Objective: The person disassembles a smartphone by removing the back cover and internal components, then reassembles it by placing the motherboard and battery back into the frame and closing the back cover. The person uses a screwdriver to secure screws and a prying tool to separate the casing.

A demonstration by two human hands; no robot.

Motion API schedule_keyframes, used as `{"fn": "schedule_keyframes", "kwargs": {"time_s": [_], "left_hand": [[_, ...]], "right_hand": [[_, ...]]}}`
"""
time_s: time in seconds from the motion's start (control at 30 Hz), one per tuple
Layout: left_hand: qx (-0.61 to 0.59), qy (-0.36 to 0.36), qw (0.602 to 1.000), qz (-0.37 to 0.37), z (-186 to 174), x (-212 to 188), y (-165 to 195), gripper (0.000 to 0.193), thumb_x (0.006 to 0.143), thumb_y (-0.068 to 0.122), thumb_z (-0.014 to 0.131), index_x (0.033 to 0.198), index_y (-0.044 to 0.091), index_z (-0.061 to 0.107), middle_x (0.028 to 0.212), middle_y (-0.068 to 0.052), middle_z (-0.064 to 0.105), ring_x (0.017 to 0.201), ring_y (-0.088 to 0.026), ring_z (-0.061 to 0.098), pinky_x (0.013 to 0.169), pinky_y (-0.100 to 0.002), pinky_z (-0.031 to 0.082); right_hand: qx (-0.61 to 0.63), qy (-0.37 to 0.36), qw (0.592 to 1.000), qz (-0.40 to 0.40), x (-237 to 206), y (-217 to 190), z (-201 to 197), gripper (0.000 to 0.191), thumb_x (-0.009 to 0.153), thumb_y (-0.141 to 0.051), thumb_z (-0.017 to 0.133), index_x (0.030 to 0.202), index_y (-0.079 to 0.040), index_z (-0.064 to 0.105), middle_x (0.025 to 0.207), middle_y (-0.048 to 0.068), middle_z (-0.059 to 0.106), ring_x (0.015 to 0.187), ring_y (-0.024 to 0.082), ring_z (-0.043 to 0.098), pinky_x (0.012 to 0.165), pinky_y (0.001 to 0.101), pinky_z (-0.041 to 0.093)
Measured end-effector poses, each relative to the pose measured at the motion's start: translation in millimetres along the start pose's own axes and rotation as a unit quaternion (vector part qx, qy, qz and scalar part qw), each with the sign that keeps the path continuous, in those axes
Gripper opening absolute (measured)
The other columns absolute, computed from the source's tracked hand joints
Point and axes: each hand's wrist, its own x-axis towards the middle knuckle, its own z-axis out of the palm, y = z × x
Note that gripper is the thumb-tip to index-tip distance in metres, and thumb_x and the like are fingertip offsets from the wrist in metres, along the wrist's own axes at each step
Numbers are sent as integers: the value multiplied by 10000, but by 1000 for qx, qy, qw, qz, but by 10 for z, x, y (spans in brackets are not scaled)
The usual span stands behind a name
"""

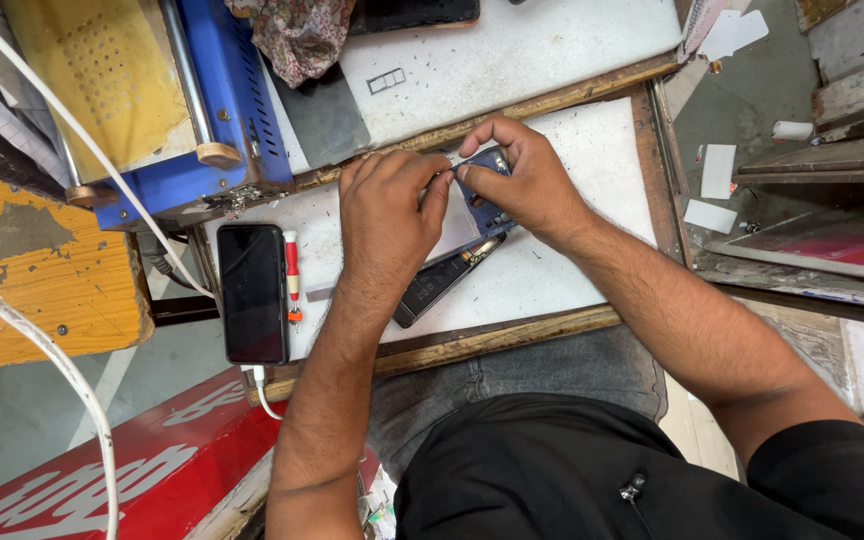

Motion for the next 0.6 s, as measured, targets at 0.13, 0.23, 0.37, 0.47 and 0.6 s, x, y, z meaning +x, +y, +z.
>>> {"fn": "schedule_keyframes", "kwargs": {"time_s": [0.13, 0.23, 0.37, 0.47, 0.6], "left_hand": [[30, 13, 999, 22, 0, -23, -20, 102, 958, 199, 771, 1026, 123, 767, 960, -15, 748, 956, -220, 676, 1022, -450, 435], [57, 11, 997, 41, -15, -37, -30, 106, 961, 202, 772, 1024, 117, 765, 953, -19, 746, 954, -219, 667, 1025, -444, 431], [69, 11, 996, 59, -31, -28, -34, 87, 945, 195, 775, 995, 125, 770, 917, -12, 744, 959, -213, 669, 1024, -455, 422], [68, 23, 995, 69, -32, -28, -35, 77, 941, 185, 780, 977, 119, 764, 902, -15, 739, 954, -211, 669, 1033, -467, 421], [66, 37, 995, 67, 0, -53, -49, 58, 942, 164, 781, 964, 115, 759, 888, -13, 739, 935, -198, 670, 1034, -469, 420]], "right_hand": [[-9, -5, 1000, -16, -4, 26, 17, 131, 996, -93, 685, 1083, -79, 588, 932, 12, 647, 842, 36, 667, 705, 192, 605], [-32, 3, 999, 10, 5, 37, 37, 124, 981, -107, 688, 1053, -83, 590, 908, 10, 651, 808, 37, 679, 670, 195, 614], [-37, 2, 999, 5, 9, 40, 32, 128, 986, -110, 696, 1044, -76, 587, 904, 18, 653, 807, 40, 676, 671, 199, 610], [-24, -6, 1000, -13, 12, 48, 31, 126, 991, -104, 695, 1047, -69, 587, 905, 17, 655, 814, 42, 674, 681, 200, 606], [17, -23, 1000, 0, 18, 76, 27, 129, 970, -96, 677, 1056, -76, 583, 877, 12, 651, 783, 37, 666, 645, 198, 585]]}}
